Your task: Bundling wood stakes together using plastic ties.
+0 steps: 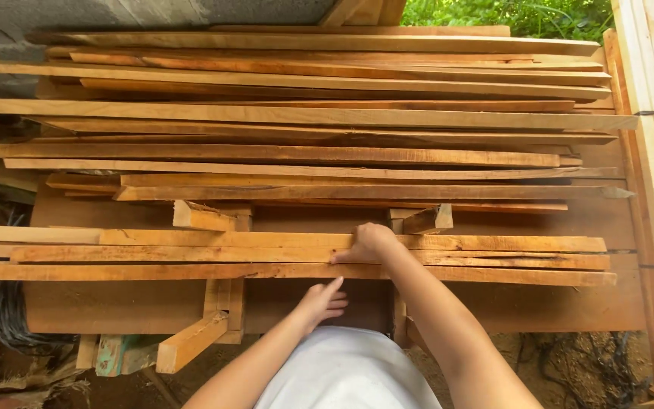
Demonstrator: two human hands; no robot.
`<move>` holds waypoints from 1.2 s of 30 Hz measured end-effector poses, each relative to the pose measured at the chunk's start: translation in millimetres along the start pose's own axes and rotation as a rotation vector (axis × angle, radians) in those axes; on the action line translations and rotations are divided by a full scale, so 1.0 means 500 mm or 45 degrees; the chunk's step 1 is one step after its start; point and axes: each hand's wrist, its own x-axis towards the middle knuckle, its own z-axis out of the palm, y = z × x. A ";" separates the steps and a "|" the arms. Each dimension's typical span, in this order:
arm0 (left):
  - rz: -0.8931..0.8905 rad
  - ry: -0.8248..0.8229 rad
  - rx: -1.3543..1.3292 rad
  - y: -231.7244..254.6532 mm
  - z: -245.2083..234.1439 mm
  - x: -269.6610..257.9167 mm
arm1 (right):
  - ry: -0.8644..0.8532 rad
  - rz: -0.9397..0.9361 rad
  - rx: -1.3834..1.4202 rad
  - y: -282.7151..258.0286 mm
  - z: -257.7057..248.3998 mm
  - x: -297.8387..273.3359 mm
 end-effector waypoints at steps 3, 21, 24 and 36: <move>-0.056 -0.060 -0.736 0.122 0.109 -0.061 | -0.164 0.081 -0.039 -0.024 -0.039 -0.009; -0.012 0.042 -0.596 0.115 0.006 -0.117 | -0.118 -0.181 0.206 -0.013 0.071 0.215; 0.127 0.364 -0.874 0.178 -0.031 -0.208 | -0.001 -0.273 0.192 -0.164 0.047 0.192; 0.214 0.560 -1.098 0.253 -0.102 -0.214 | 0.608 -0.361 -0.027 -0.301 0.099 0.167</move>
